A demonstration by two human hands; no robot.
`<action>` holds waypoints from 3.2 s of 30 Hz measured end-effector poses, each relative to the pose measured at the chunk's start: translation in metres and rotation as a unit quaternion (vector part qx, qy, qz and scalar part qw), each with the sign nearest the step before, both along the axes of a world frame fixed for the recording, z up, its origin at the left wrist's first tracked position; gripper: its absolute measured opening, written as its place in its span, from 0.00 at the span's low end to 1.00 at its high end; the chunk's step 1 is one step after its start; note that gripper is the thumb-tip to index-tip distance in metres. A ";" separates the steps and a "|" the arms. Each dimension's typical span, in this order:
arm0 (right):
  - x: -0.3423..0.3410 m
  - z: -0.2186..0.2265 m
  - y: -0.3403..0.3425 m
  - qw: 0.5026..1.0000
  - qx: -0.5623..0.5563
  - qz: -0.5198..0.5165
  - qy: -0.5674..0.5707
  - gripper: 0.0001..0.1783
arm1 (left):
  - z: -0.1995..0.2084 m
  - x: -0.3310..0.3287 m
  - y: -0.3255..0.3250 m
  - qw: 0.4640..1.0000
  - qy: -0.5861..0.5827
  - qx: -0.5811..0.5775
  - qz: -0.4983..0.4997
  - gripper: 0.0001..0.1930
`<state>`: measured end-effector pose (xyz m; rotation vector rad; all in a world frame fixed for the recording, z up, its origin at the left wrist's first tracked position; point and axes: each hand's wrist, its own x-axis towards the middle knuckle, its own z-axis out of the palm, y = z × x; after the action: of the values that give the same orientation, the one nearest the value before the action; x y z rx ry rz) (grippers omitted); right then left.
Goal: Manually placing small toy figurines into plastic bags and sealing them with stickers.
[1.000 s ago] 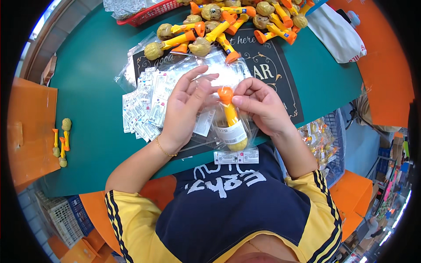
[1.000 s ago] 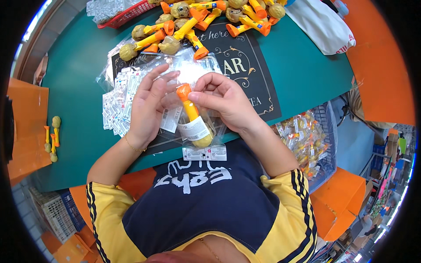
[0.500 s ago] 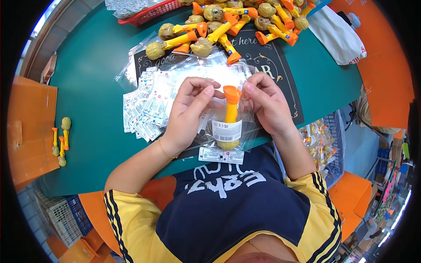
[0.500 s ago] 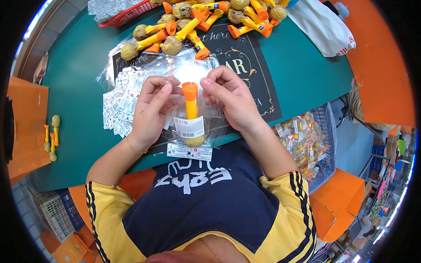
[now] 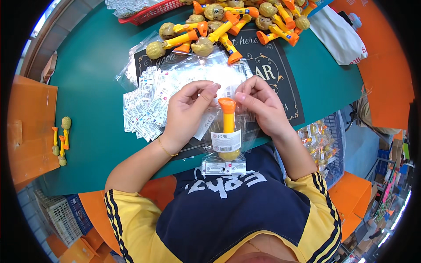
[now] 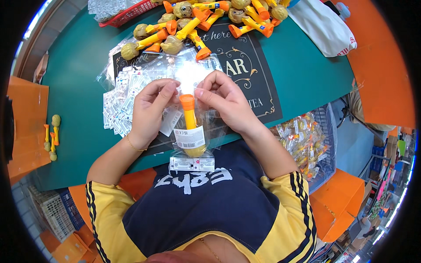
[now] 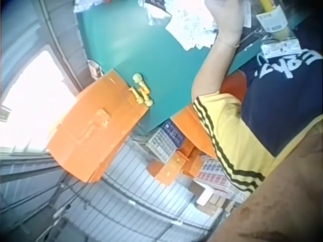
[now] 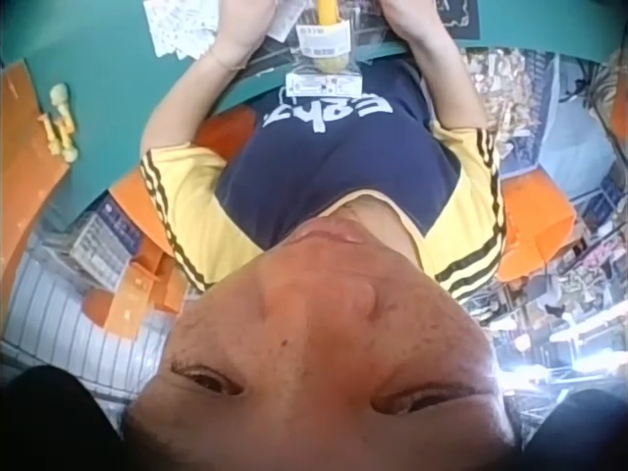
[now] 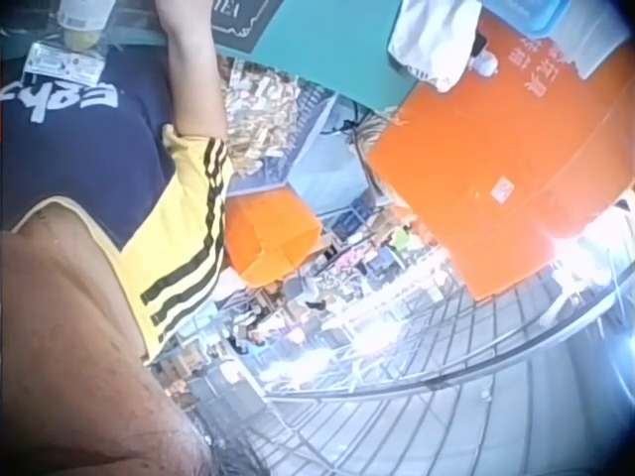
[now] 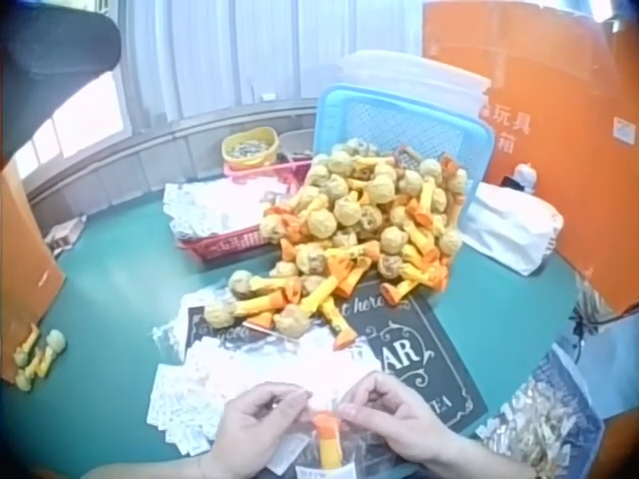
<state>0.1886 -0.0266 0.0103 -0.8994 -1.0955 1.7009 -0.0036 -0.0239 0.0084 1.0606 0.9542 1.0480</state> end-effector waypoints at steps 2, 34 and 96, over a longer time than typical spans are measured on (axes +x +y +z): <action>0.000 0.002 0.000 1.000 0.002 -0.014 0.013 0.06 | -0.002 -0.001 -0.001 1.000 -0.001 0.005 0.013 0.13; 0.022 0.010 0.018 0.998 0.013 0.019 -0.063 0.07 | 0.000 -0.006 0.007 0.996 -0.052 -0.071 -0.004 0.14; 0.037 0.030 0.023 0.988 0.054 0.061 -0.132 0.06 | -0.003 -0.013 0.005 0.986 -0.062 0.134 -0.072 0.12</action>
<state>0.2253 -0.0038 0.0407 -1.0275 -1.4312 1.6338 -0.0166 -0.0188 0.0050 1.2503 0.6383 1.1281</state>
